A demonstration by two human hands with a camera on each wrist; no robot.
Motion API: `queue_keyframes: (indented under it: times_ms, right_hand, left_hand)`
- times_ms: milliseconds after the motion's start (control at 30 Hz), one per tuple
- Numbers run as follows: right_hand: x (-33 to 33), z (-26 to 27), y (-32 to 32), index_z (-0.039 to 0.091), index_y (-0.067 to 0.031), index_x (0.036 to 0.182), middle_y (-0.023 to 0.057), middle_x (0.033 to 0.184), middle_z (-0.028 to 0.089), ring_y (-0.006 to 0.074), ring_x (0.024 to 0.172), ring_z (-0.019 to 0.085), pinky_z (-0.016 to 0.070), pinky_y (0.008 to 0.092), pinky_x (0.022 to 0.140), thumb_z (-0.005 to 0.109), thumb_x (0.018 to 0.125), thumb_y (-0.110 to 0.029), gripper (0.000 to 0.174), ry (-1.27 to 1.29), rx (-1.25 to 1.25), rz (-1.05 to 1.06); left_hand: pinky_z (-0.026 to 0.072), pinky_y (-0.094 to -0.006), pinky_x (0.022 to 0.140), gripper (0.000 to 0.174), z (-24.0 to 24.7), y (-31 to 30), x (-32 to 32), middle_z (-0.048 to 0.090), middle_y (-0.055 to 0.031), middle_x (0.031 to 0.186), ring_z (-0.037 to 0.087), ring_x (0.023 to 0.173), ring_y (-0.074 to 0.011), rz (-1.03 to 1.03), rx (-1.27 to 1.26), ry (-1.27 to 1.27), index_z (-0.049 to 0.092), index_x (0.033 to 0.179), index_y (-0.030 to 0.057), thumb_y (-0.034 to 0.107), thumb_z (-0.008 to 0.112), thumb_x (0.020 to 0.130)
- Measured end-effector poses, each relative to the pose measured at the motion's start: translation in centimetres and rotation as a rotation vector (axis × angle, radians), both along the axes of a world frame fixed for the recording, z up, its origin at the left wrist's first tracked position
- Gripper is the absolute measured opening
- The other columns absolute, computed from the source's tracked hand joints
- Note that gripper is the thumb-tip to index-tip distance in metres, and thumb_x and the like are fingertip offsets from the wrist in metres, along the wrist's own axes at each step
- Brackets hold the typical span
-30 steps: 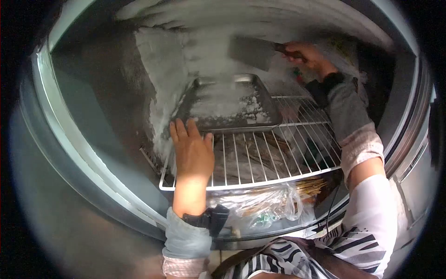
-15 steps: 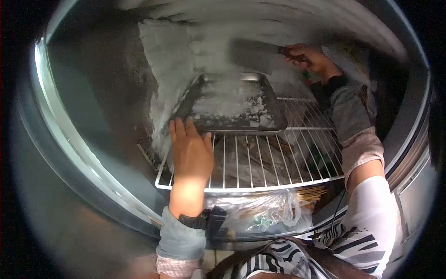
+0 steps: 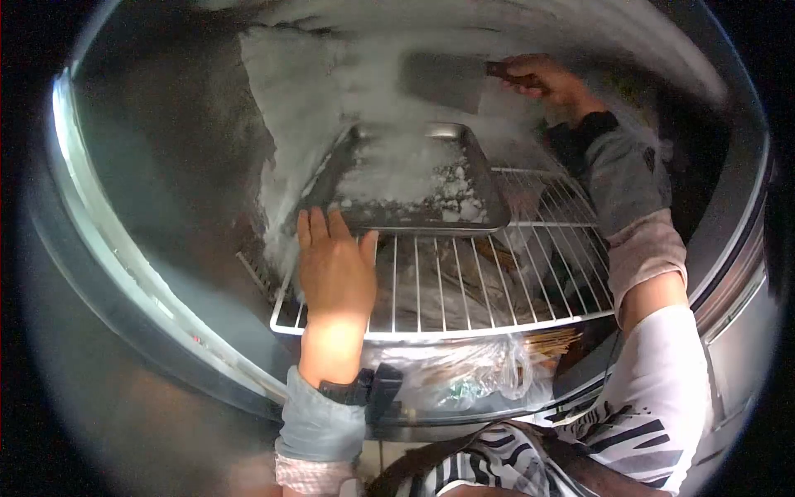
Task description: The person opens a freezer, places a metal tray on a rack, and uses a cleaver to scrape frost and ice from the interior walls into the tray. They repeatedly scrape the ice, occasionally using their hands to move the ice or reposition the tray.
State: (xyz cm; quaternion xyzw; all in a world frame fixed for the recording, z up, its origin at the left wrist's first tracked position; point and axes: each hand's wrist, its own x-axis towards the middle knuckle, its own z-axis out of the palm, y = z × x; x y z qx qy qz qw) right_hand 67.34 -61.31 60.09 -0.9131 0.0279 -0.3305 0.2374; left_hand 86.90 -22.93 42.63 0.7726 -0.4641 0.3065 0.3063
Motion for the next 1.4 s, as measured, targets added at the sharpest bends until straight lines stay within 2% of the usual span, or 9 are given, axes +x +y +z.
queue_keyframes:
  times_ms: [100, 333, 433, 667, 800, 900, 1133, 1200, 1400]
  right_hand:
    - [-5.5, 1.3, 0.7, 0.051, 0.0007, 0.122, 0.0054, 0.088, 0.063, 0.007, 0.058, 0.05, 0.0395, 0.0185, 0.045, 0.062, 0.084, -0.024, 0.047, -0.065, 0.479, -0.159]
    - [3.2, 1.1, 2.8, 0.051, -0.0016, 0.124, 0.0076, 0.093, 0.065, 0.0071, 0.058, 0.05, 0.0424, 0.019, 0.047, 0.064, 0.084, -0.023, 0.047, -0.067, 0.431, -0.222]
    - [0.7, 0.8, 2.1, 0.05, -0.0012, 0.125, 0.0081, 0.095, 0.066, 0.0085, 0.062, 0.053, 0.0451, 0.0193, 0.052, 0.063, 0.084, -0.02, 0.047, 0.083, 0.397, -0.35]
    - [-6.7, 1.9, 3.3, 0.049, -0.0002, 0.126, 0.0092, 0.099, 0.065, 0.0108, 0.066, 0.056, 0.0456, 0.0192, 0.054, 0.061, 0.085, -0.016, 0.046, 0.007, 0.505, -0.035]
    - [1.9, 1.6, 3.8, 0.049, 0.0009, 0.125, 0.0099, 0.101, 0.064, 0.0104, 0.064, 0.053, 0.0437, 0.0192, 0.053, 0.06, 0.085, -0.015, 0.045, -0.045, 0.372, -0.279]
    - [5.8, 0.3, -0.4, 0.051, 0.0014, 0.123, 0.009, 0.097, 0.064, 0.0104, 0.066, 0.054, 0.0432, 0.0193, 0.054, 0.06, 0.084, -0.019, 0.045, 0.05, 0.486, -0.12]
    - [-2.1, 0.9, 5.4, 0.053, 0.0019, 0.119, 0.0098, 0.09, 0.063, 0.0098, 0.062, 0.051, 0.0401, 0.0193, 0.049, 0.062, 0.081, -0.021, 0.046, -0.166, 0.484, -0.161]
    - [-3.7, 2.1, 3.2, 0.053, 0.0024, 0.118, 0.0091, 0.09, 0.064, 0.0095, 0.062, 0.051, 0.0391, 0.0196, 0.048, 0.063, 0.08, -0.02, 0.045, 0.061, 0.511, -0.049]
    - [6.8, 1.3, 0.9, 0.054, 0.0012, 0.118, 0.0077, 0.093, 0.063, 0.0113, 0.064, 0.054, 0.0399, 0.0218, 0.047, 0.062, 0.081, -0.019, 0.043, 0.055, 0.427, -0.122]
  left_hand:
    - [0.0305, -0.0412, 0.105, 0.055, 0.3, -0.2, 0.0, 0.046, -0.0308, 0.123, 0.037, 0.123, -0.0422, 0.021, -0.004, -0.008, 0.048, 0.117, -0.0139, 0.03, 0.059, 0.085]
    - [0.0228, -0.0427, 0.108, 0.056, 1.3, 0.4, -0.7, 0.047, -0.033, 0.121, 0.037, 0.122, -0.0432, 0.014, 0.069, -0.03, 0.047, 0.113, -0.0182, 0.031, 0.056, 0.087]
    - [0.026, -0.0427, 0.107, 0.055, 0.2, -0.4, 0.1, 0.044, -0.0342, 0.123, 0.036, 0.123, -0.0439, -0.015, -0.017, 0.002, 0.047, 0.114, -0.0174, 0.029, 0.057, 0.087]
    - [0.0296, -0.0437, 0.104, 0.056, 0.8, 0.5, -0.5, 0.042, -0.0335, 0.125, 0.034, 0.124, -0.0439, 0.076, -0.051, 0.005, 0.045, 0.116, -0.016, 0.028, 0.061, 0.084]
    - [0.0295, -0.0437, 0.104, 0.055, 1.1, 0.4, -0.6, 0.044, -0.0322, 0.123, 0.034, 0.124, -0.0436, 0.067, -0.02, 0.07, 0.048, 0.114, -0.0149, 0.028, 0.063, 0.082]
    - [0.0341, -0.042, 0.101, 0.052, 0.5, 0.1, -0.3, 0.049, -0.0297, 0.118, 0.04, 0.12, -0.0415, 0.084, -0.027, -0.005, 0.052, 0.11, -0.0135, 0.028, 0.064, 0.081]
    - [0.0367, -0.0402, 0.099, 0.051, 0.4, 0.1, -0.2, 0.052, -0.0282, 0.116, 0.043, 0.117, -0.0402, 0.12, -0.09, -0.022, 0.052, 0.109, -0.0131, 0.028, 0.065, 0.08]
    - [0.0369, -0.0406, 0.099, 0.051, 0.5, 0.2, -0.1, 0.052, -0.0279, 0.116, 0.044, 0.116, -0.0397, 0.125, -0.059, -0.028, 0.052, 0.108, -0.0129, 0.028, 0.065, 0.08]
    - [0.0379, -0.0432, 0.097, 0.049, 0.3, 0.1, -0.3, 0.052, -0.0271, 0.116, 0.046, 0.114, -0.0398, 0.157, -0.077, -0.027, 0.054, 0.109, -0.0088, 0.029, 0.065, 0.08]
